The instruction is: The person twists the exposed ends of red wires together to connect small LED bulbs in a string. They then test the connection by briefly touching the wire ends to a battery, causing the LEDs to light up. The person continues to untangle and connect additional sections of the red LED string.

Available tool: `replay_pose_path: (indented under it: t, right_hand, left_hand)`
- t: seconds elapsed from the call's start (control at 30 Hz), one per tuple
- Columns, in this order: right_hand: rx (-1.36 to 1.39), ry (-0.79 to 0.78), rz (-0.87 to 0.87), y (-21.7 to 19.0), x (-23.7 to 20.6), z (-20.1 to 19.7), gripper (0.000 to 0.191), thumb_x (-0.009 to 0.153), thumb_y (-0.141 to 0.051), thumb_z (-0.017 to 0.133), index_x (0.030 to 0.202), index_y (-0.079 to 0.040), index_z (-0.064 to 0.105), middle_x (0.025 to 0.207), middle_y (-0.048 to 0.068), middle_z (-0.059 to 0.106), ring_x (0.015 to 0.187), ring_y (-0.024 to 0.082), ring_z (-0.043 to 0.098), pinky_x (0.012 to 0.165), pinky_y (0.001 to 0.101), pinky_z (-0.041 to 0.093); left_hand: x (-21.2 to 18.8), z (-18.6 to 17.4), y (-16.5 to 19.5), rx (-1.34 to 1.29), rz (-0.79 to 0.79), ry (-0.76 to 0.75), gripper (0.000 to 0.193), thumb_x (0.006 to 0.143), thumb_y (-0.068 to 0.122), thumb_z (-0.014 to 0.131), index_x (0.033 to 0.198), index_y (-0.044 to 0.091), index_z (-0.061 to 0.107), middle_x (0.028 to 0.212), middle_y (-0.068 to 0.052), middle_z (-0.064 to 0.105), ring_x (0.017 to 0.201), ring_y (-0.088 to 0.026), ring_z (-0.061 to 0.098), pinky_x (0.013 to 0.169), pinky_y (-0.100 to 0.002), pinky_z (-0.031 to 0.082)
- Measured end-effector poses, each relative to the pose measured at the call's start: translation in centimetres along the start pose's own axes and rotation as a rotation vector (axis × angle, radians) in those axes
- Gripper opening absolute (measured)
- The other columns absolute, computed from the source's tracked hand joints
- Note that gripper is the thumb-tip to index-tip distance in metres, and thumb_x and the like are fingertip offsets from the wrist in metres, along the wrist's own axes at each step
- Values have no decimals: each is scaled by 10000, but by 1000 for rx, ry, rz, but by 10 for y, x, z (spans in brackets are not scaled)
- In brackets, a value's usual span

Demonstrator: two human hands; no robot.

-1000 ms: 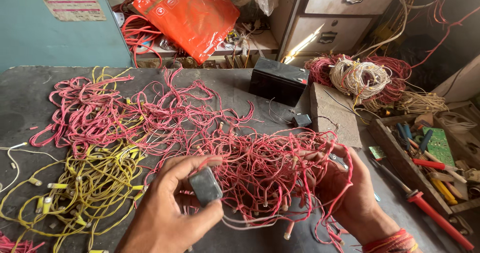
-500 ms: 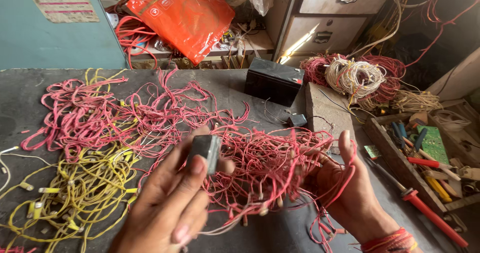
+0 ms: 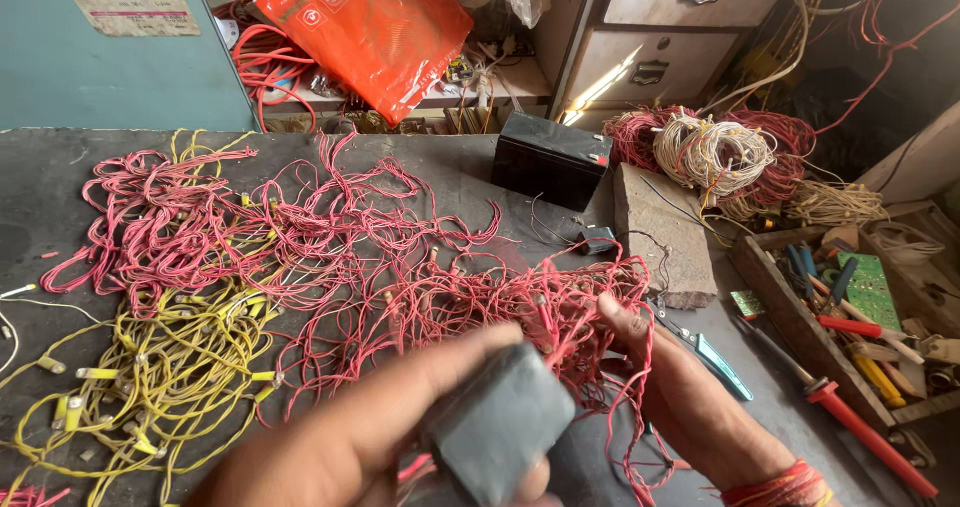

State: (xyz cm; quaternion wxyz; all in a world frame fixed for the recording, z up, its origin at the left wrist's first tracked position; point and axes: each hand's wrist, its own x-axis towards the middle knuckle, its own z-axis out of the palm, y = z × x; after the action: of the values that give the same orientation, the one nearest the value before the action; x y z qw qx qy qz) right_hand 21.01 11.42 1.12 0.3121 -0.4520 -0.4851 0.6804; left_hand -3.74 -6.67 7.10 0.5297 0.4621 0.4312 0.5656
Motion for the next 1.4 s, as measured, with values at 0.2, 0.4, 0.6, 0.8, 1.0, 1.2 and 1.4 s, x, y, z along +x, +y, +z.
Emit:
replay_pose_path:
  t: [0.2,0.4,0.6,0.8,1.0,1.2,1.4]
  right_hand:
    - [252,-75,-14,3,4,-15,479,882,-133,467,1324,4,590,1043,112,715,888,235,675,775,359,526]
    - [266,-397,-339,-10,-10,-14,639,956,9,463,1591,31,394,1234,189,707,924,229,677,673,308,561]
    - [-160,-270,-301,-25,-19,1,828,867,-81,671,1593,-223,298,1444,-17,626,1149,190,716,799,393,675]
    - [-435,-240,-179,-23,-13,7,661,851,-104,743,1450,-125,463,1162,137,724,1020,184,729,872,390,659]
    - [-296,-163,-200,3,5,-12,666,861,-117,668,1493,-136,459,1162,31,721,935,172,741,830,344,626]
    - [-450,-156,-413,24,17,-27,702,993,-30,695,1608,-90,362,1029,188,663,958,195,608,829,345,565]
    - [-507,369,-210,-22,0,-47,321,982,-123,620,1287,-30,659,1030,103,734,863,202,685,781,347,551]
  left_hand:
    - [10,-16,26,308,39,287,637,861,193,832,1447,74,615,1061,-91,762,958,-170,756,873,-347,611]
    - [-6,-21,26,196,174,381,584,881,181,860,1415,44,668,962,-135,768,854,-186,763,799,-346,642]
    - [-7,-34,21,453,263,478,539,918,263,812,1397,52,684,917,-85,775,808,-114,768,720,-260,614]
    - [26,-48,-10,331,-271,416,441,962,435,659,1231,89,712,597,-10,512,519,-128,502,432,-311,415]
    - [29,-34,-22,-912,-120,-122,482,1112,427,549,1383,29,560,631,56,272,491,-53,240,427,-230,235]
    - [36,-21,-9,-1231,-193,-227,459,1045,453,502,1337,108,579,618,72,229,466,-41,180,382,-211,157]
    - [43,-15,-15,-960,-95,125,454,1006,496,554,1263,129,625,593,92,222,448,-32,170,355,-220,148]
